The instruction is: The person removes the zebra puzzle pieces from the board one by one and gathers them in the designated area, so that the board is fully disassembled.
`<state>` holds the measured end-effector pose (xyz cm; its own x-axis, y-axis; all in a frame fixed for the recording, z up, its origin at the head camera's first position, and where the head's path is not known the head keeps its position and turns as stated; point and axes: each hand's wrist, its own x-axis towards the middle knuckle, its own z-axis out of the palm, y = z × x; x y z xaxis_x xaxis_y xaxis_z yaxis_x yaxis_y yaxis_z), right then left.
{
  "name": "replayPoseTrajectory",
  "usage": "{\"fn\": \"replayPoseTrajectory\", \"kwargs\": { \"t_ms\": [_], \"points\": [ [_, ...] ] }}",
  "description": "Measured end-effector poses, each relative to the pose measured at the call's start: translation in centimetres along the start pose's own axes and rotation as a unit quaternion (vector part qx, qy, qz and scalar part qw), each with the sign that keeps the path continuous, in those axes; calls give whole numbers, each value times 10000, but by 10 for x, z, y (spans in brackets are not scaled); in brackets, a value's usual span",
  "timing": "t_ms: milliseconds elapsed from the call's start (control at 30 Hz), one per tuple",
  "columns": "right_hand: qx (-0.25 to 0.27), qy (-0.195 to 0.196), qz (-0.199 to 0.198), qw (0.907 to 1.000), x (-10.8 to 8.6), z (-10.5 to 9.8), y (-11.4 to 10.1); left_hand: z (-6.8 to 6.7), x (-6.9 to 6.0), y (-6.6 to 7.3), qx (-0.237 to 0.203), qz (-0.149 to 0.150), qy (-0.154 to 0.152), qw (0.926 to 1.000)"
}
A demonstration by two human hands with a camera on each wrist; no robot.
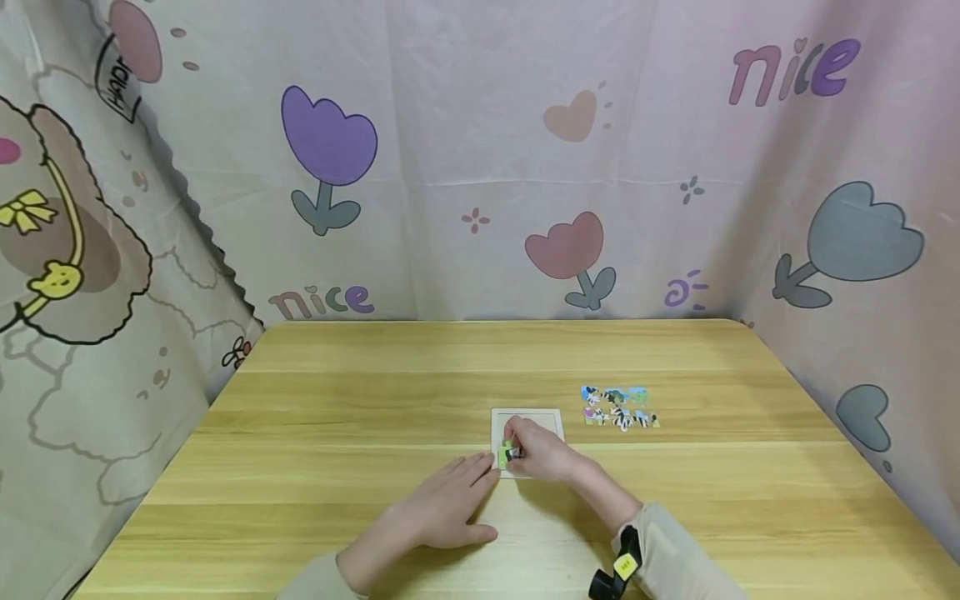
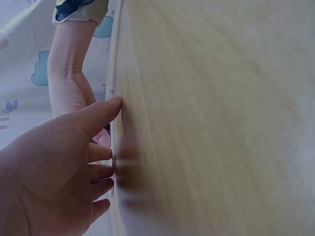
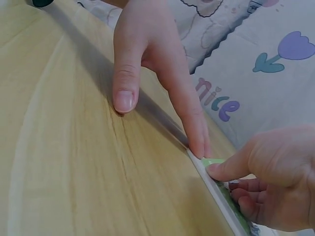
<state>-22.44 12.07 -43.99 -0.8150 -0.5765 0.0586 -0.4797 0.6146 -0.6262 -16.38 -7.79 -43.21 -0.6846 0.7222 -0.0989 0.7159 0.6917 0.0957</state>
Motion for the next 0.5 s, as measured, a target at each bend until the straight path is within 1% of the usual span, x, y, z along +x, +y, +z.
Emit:
{"fn": "replayPoseTrajectory", "kwargs": {
  "t_ms": [167,267,400,500],
  "points": [
    [598,181,28,9980,-3,2,4,0,0,-1,14,9,-13,10000],
    [1035,335,49,9941,-4,5,8,0,0,-1,33,18,8,10000],
    [1412,511,117,9886,-6,5,12,0,0,-1,-6,-25,-33,10000],
    [1644,577,180,9845,-8,2,14,0,0,-1,-14,-60,-92,9999]
  ]
}}
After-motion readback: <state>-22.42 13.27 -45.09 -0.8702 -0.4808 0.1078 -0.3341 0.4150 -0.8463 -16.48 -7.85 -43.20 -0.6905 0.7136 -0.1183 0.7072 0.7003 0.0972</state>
